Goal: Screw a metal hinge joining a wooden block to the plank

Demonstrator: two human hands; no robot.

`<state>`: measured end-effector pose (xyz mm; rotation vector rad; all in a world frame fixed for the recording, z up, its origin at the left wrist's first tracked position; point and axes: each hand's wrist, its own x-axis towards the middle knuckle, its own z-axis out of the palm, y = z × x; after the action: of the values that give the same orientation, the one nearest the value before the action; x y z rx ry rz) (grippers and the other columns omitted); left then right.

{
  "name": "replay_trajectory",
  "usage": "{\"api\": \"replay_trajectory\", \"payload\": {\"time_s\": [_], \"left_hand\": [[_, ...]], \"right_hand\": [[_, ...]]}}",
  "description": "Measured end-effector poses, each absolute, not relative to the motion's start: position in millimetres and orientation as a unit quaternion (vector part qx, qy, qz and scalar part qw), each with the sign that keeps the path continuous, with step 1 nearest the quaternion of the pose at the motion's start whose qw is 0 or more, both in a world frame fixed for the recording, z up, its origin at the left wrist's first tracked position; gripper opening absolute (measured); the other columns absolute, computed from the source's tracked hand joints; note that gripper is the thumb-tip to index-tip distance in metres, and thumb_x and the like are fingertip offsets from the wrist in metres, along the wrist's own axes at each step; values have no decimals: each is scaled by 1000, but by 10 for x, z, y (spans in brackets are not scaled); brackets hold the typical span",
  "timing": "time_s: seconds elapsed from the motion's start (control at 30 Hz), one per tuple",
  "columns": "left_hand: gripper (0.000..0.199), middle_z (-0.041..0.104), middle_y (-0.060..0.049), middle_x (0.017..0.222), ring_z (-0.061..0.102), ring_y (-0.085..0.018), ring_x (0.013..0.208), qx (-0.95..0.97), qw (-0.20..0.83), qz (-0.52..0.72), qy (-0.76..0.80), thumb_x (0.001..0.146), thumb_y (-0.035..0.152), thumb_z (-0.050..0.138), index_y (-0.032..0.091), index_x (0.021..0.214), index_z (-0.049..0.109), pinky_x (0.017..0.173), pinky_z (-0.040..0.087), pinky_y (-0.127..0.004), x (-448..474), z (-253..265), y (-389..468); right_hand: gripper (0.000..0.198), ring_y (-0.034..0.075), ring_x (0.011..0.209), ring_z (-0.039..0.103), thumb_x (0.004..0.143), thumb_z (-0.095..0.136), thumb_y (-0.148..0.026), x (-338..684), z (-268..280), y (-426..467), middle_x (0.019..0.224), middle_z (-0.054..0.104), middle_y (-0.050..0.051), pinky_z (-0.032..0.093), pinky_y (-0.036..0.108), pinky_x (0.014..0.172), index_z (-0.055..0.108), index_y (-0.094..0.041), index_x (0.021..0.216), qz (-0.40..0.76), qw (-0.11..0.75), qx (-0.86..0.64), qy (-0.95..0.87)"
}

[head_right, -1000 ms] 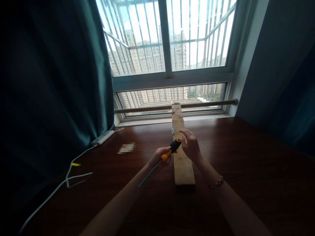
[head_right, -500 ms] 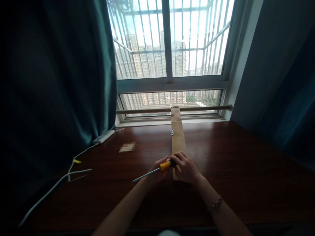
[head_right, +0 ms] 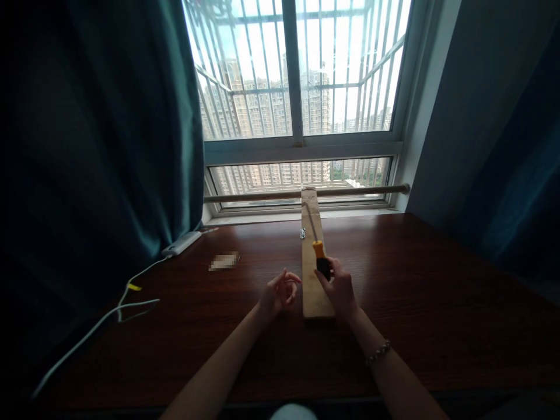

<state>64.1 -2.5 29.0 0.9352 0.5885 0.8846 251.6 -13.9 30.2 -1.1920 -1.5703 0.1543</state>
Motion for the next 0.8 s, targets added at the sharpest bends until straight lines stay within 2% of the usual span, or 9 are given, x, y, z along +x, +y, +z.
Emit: {"api": "replay_trajectory", "payload": {"time_s": [0.13, 0.33, 0.5, 0.8], "left_hand": [[38, 52, -1, 49, 39, -7, 35, 422, 743, 422, 303, 74, 49, 46, 12, 74, 58, 37, 21, -20, 629, 264, 1], [37, 51, 0, 50, 39, -6, 35, 431, 727, 422, 327, 73, 48, 49, 13, 75, 58, 36, 20, -20, 619, 216, 47], [36, 52, 0, 50, 39, -7, 34, 451, 718, 422, 320, 72, 48, 50, 13, 73, 58, 35, 20, -20, 624, 176, 82], [34, 53, 0, 51, 40, -6, 34, 469, 710, 420, 315, 72, 45, 52, 12, 75, 58, 34, 22, -20, 614, 103, 122]], "right_hand": [[38, 19, 64, 58, 74, 51, -50, 2746, 289, -8, 75, 64, 8, 43, 27, 58, 59, -15, 85, 59, 541, -644, -538], [39, 24, 72, 61, 68, 52, -52, 2952, 184, 145, 74, 66, 11, 40, 28, 59, 63, -16, 80, 67, 407, -780, -470], [43, 27, 78, 62, 67, 51, -53, 3000, 146, 181, 79, 66, 14, 41, 29, 60, 64, -16, 84, 82, 332, -814, -470], [43, 25, 78, 62, 68, 50, -52, 3016, 121, 208, 80, 66, 13, 42, 28, 61, 64, -15, 85, 88, 323, -818, -468]]}}
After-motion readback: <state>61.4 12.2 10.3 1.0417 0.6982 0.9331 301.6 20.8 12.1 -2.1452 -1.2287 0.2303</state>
